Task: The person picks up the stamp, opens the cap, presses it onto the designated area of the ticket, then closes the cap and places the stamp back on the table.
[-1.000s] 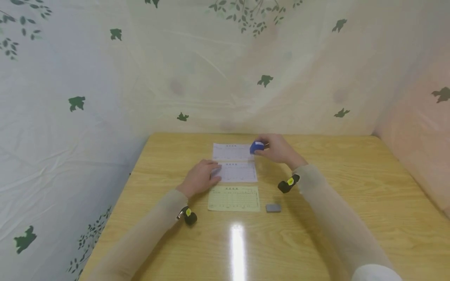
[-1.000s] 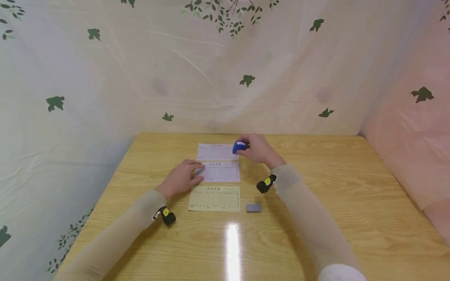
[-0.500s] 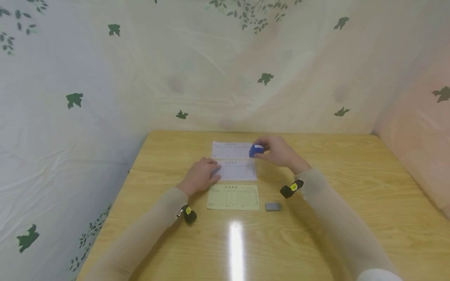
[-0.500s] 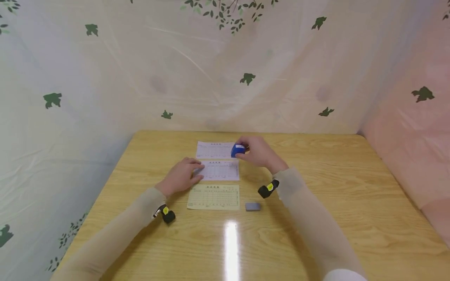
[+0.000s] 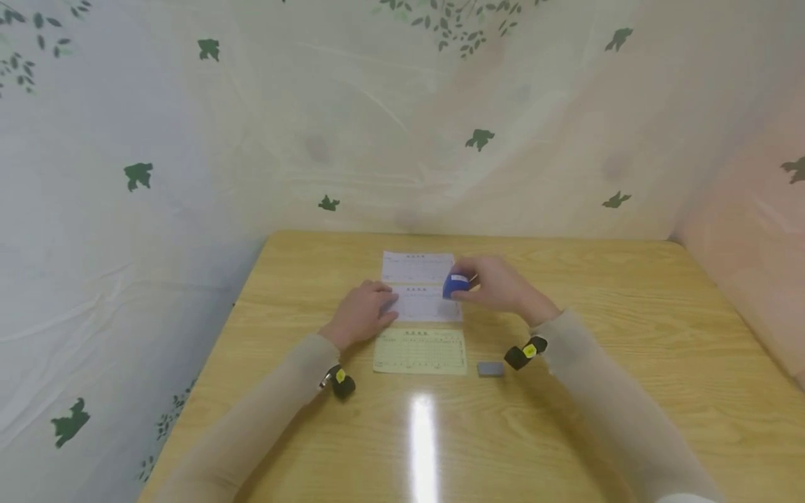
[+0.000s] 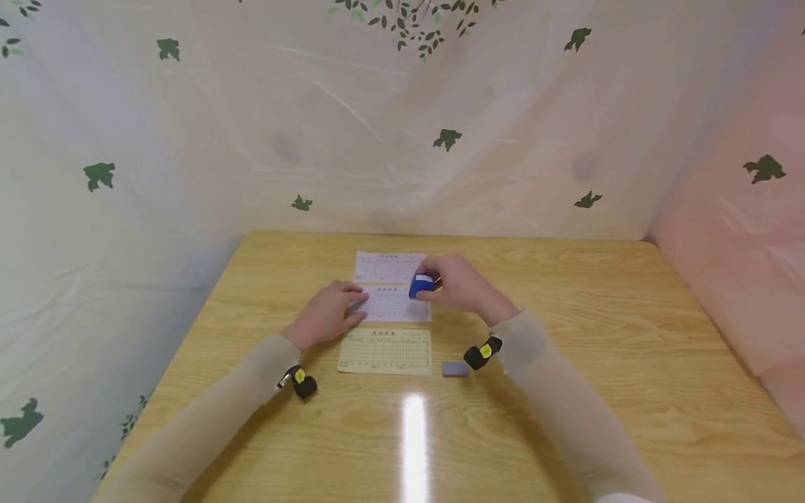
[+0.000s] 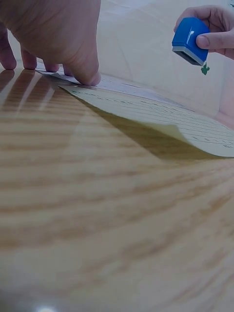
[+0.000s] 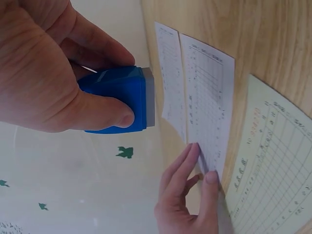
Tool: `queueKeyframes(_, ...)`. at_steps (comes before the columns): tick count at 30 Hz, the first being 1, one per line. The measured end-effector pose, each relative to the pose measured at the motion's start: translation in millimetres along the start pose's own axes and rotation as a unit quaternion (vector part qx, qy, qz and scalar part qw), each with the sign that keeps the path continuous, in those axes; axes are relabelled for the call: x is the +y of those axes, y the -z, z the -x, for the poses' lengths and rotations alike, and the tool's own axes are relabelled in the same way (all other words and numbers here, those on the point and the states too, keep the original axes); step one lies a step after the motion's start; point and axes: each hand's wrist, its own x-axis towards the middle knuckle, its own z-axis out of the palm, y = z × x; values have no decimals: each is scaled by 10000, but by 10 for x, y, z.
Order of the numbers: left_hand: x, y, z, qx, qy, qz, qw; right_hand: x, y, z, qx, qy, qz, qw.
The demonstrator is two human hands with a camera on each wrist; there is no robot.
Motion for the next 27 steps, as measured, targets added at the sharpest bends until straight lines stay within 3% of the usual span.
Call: queueKeyframes(27, 49, 48, 26, -61, 27, -33, 10000, 165, -371, 46, -216, -244, 69, 9994)
